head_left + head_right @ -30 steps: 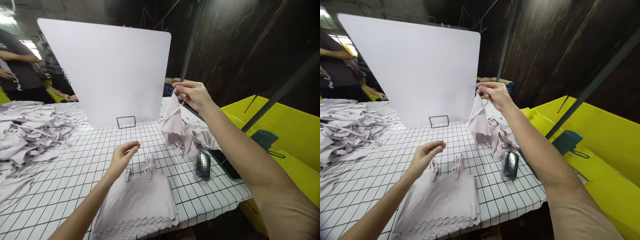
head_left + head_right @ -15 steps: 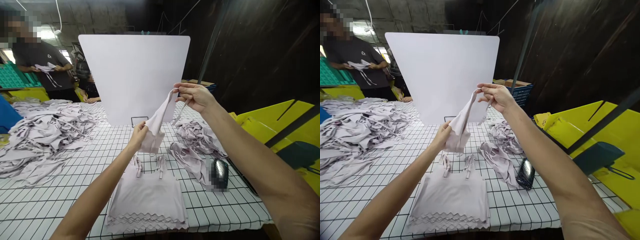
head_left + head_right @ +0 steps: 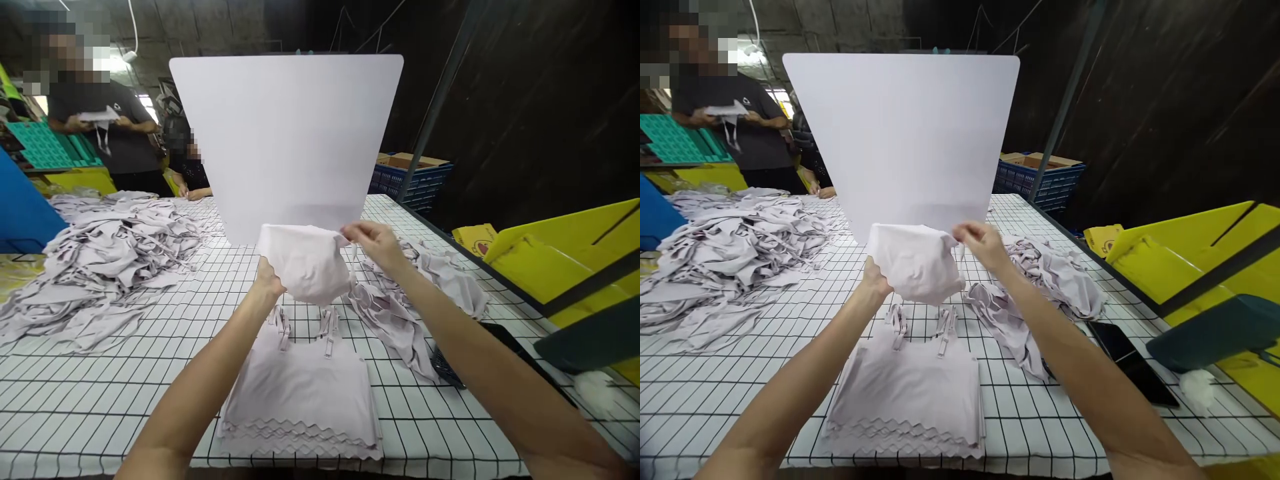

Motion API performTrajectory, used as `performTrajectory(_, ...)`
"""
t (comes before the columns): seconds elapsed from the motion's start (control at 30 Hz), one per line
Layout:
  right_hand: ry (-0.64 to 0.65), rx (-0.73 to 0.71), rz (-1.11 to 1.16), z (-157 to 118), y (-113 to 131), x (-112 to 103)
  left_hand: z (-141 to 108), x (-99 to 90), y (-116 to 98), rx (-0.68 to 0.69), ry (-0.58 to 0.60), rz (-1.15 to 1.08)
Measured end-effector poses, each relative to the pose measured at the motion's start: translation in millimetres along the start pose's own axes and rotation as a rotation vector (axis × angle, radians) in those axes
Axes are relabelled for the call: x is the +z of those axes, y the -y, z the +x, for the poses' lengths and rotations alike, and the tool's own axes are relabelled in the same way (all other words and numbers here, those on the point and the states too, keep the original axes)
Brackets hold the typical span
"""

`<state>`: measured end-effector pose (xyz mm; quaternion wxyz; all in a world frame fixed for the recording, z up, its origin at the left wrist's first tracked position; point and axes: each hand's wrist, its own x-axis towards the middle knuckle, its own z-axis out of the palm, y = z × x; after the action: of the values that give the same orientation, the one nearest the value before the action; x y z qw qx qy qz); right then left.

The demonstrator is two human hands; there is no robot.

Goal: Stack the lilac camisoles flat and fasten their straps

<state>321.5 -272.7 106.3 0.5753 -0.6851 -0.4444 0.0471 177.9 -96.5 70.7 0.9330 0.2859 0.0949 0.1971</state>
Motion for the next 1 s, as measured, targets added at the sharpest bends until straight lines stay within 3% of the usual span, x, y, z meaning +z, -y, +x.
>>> performTrajectory(0.07,0.195,0.107,0.13,-15.5,-1.1,14.5,0.8,6.9,-6.2,-0.014,-0.083,-0.005)
performTrajectory(0.1,0.211,0.152,0.166,-20.1,-1.6,20.9,0.3,9.0,-8.2,-0.019,-0.139,0.001)
performTrajectory(0.2,0.043,0.21,0.247,-21.8,-4.1,32.5,-9.4,8.2,-5.5,-0.02,-0.274,0.007)
performTrajectory(0.27,-0.012,0.239,0.311,-19.0,-6.2,36.3,-22.8,3.2,5.3,-0.051,-0.304,0.001)
performTrajectory(0.4,-0.009,0.25,0.408,-25.1,-8.3,44.6,-44.3,-5.2,29.9,-0.127,-0.294,0.049)
performTrajectory(0.47,0.006,0.199,0.406,-34.3,-8.9,44.4,-44.0,-6.2,29.8,-0.064,-0.304,0.149)
performTrajectory(0.53,0.158,0.192,0.275,-42.3,-9.4,36.8,-38.2,-4.9,18.5,0.036,-0.322,0.212)
performTrajectory(0.6,0.345,0.216,0.023,-44.7,-8.1,24.0,-32.5,0.4,1.4,0.098,-0.264,0.286)
performTrajectory(0.67,0.387,0.181,-0.148,-39.6,-2.4,13.4,-30.4,11.6,-13.9,0.121,-0.077,0.492)
performTrajectory(0.73,0.386,0.083,-0.053,-29.0,8.7,11.5,-32.3,28.1,-23.7,0.104,0.177,0.755)
performTrajectory(0.8,0.531,0.03,0.197,-17.0,23.0,18.2,-36.8,45.3,-30.5,0.071,0.325,0.927)
performTrajectory(0.87,0.679,0.058,0.346,-7.6,36.8,27.1,-42.0,57.0,-39.2,0.044,0.329,0.995)
performTrajectory(0.9,0.687,0.087,0.361,-4.6,42.5,29.8,-44.3,59.4,-45.4,0.028,0.301,1.007)
performTrajectory(1.0,0.574,0.15,0.318,-2.1,52.8,24.5,-49.3,52.7,-69.7,-0.054,0.219,1.026)
